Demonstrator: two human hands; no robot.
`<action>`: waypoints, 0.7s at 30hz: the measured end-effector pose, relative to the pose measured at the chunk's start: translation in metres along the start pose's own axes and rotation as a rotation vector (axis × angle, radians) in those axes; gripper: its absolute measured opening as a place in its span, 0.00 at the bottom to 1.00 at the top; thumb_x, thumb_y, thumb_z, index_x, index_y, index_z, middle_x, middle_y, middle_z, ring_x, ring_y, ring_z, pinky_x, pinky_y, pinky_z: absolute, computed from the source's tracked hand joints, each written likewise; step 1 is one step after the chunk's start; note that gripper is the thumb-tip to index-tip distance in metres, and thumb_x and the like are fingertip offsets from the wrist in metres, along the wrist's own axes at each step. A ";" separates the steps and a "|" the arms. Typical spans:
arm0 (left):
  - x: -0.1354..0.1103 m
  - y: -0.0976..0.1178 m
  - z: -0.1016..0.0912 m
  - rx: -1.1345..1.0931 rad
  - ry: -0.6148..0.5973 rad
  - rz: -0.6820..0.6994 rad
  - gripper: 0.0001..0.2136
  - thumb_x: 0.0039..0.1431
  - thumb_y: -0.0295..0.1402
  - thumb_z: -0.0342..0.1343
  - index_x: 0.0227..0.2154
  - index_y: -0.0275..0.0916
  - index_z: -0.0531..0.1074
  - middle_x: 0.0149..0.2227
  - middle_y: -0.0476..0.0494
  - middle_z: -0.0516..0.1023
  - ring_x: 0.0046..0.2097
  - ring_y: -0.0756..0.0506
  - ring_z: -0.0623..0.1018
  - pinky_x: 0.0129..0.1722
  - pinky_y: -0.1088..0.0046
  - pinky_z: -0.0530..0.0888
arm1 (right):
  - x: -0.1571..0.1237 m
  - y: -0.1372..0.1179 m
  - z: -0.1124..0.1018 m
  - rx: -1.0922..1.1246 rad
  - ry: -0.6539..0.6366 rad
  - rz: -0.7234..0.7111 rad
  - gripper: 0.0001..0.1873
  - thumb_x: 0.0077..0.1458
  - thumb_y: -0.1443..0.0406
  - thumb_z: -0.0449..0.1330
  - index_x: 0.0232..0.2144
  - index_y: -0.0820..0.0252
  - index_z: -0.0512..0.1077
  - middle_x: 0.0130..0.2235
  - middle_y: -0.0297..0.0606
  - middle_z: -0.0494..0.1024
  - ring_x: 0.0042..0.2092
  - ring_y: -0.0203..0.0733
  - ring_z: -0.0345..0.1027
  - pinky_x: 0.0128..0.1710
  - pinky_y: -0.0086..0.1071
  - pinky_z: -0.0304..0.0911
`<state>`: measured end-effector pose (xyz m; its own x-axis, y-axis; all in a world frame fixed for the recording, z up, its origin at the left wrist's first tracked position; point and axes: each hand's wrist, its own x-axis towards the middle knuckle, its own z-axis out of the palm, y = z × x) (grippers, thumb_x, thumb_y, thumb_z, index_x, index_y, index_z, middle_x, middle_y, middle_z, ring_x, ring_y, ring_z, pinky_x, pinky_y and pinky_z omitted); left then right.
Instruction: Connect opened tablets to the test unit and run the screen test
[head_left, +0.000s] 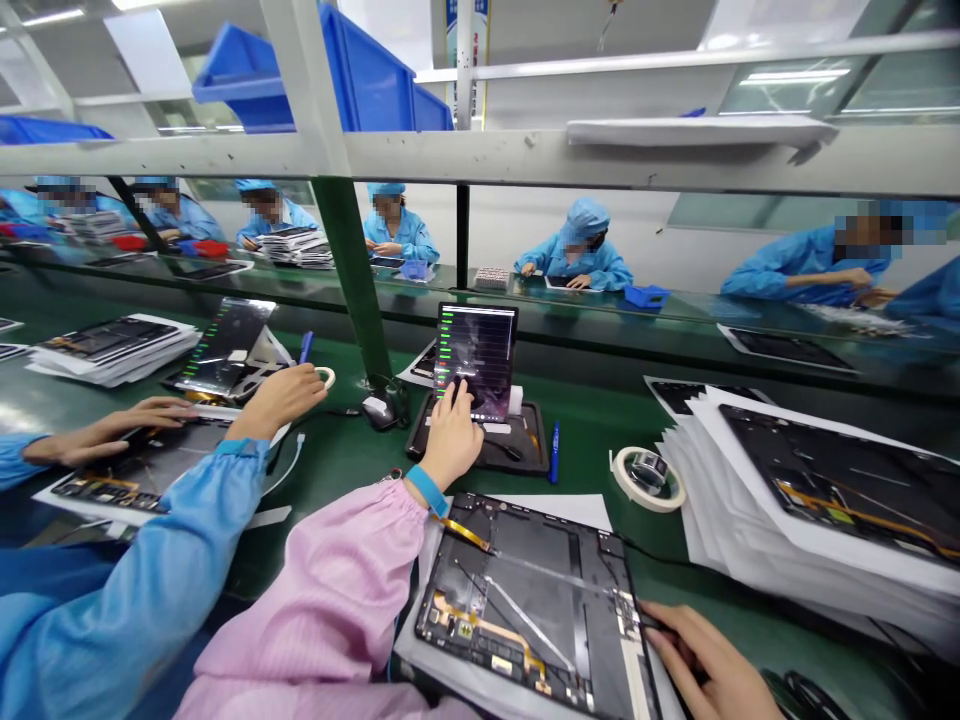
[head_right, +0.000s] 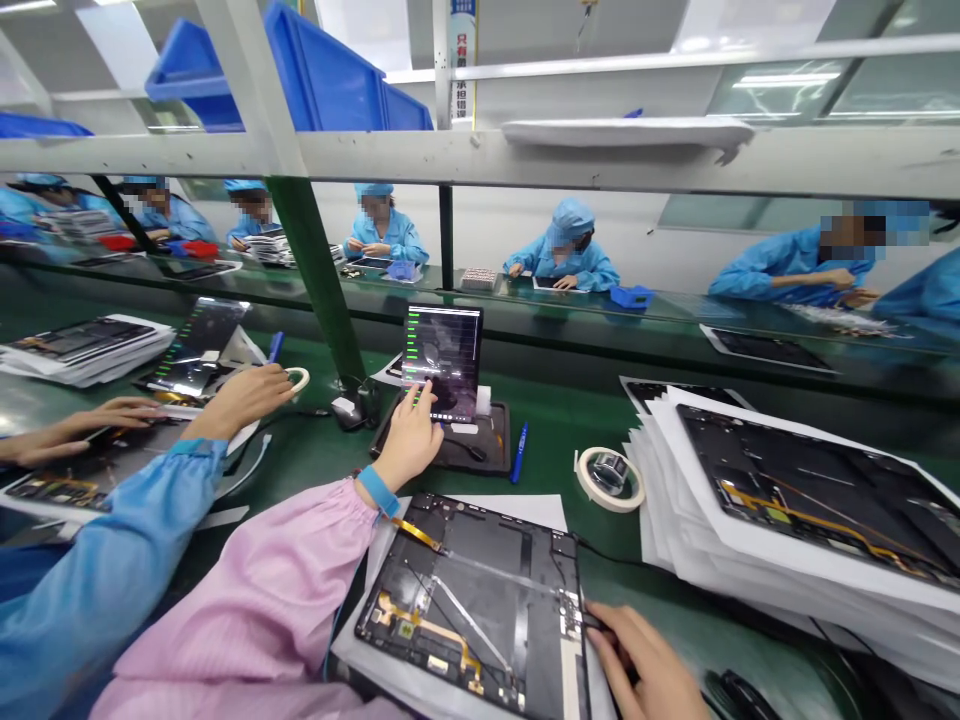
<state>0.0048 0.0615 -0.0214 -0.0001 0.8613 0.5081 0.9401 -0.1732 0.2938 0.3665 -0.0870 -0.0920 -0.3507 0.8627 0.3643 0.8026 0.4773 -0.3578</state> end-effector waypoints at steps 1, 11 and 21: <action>0.003 0.001 0.000 0.003 0.005 0.008 0.22 0.54 0.25 0.46 0.54 0.30 0.61 0.62 0.32 0.60 0.66 0.38 0.52 0.60 0.56 0.58 | 0.000 0.001 0.000 0.002 0.000 0.003 0.15 0.58 0.56 0.55 0.43 0.53 0.74 0.41 0.37 0.78 0.41 0.39 0.74 0.40 0.25 0.70; 0.037 0.003 0.010 0.044 0.037 0.037 0.23 0.52 0.25 0.47 0.54 0.28 0.62 0.62 0.31 0.59 0.66 0.36 0.51 0.61 0.54 0.56 | 0.002 -0.004 -0.001 0.042 -0.011 0.012 0.14 0.59 0.56 0.54 0.43 0.54 0.73 0.39 0.38 0.77 0.40 0.38 0.73 0.40 0.25 0.69; 0.040 0.016 0.002 0.078 0.044 0.043 0.22 0.53 0.25 0.47 0.52 0.29 0.63 0.64 0.31 0.55 0.66 0.36 0.50 0.62 0.53 0.55 | 0.004 -0.014 -0.006 0.038 -0.012 0.003 0.15 0.60 0.57 0.53 0.45 0.54 0.72 0.38 0.38 0.76 0.38 0.38 0.73 0.38 0.26 0.69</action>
<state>0.0205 0.0943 0.0016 0.0277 0.8315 0.5549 0.9632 -0.1707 0.2076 0.3567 -0.0916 -0.0806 -0.3537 0.8662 0.3530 0.7851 0.4801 -0.3913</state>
